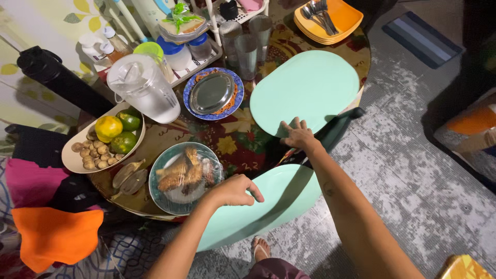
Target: The person retrieves light green trays from a shelf, wipes them with a cloth, and places them on a table. They then arrange plates, a pitcher, and cutlery on the trays to set the table.
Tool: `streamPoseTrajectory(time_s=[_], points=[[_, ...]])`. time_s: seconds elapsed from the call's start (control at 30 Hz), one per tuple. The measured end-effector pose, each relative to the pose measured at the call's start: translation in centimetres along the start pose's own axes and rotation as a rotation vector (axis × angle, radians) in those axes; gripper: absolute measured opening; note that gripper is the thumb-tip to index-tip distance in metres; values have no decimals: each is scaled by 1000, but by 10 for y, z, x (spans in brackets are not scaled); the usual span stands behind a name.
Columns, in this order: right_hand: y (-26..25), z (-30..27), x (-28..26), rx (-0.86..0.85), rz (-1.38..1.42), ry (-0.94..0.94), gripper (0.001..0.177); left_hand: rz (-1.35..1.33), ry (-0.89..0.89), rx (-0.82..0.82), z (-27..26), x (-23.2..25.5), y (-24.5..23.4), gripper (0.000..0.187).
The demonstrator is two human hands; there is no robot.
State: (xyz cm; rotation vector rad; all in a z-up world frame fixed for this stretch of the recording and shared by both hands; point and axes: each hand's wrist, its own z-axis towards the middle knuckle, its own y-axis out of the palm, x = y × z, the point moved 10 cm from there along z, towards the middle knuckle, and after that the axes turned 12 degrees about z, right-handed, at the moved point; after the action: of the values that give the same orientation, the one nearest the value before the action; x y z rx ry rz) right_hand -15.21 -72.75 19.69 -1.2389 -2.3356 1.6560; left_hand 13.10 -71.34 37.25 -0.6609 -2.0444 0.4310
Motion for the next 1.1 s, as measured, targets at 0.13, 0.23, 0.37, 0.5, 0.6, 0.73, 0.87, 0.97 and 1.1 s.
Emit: streamPoseTrajectory(time_s=[0.13, 0.23, 0.37, 0.5, 0.6, 0.73, 0.87, 0.97, 1.1], points=[[-8, 20, 13, 63, 9, -29, 89, -1, 87, 38, 2, 6, -5, 37], [-8, 28, 25, 78, -14, -11, 87, 1, 30, 7, 4, 0, -2, 38], [-10, 37, 30, 76, 10, 12, 87, -1, 7, -10, 6, 1, -5, 37], [-35, 21, 15, 191, 157, -116, 92, -16, 18, -3, 9, 5, -6, 37], [-68, -22, 9, 271, 577, -189, 84, -19, 35, 11, 11, 8, -4, 37], [-90, -96, 7, 197, 1057, -224, 65, -25, 71, 63, 11, 12, -1, 36], [-82, -165, 52, 354, 1359, -181, 54, -63, 47, 80, 8, 10, 11, 36], [-48, -198, 98, 519, 1820, -314, 43, -85, 78, 120, 5, 14, 14, 38], [52, -230, 165, 894, 1834, 33, 49, -137, 151, 149, 1, 20, 17, 38]])
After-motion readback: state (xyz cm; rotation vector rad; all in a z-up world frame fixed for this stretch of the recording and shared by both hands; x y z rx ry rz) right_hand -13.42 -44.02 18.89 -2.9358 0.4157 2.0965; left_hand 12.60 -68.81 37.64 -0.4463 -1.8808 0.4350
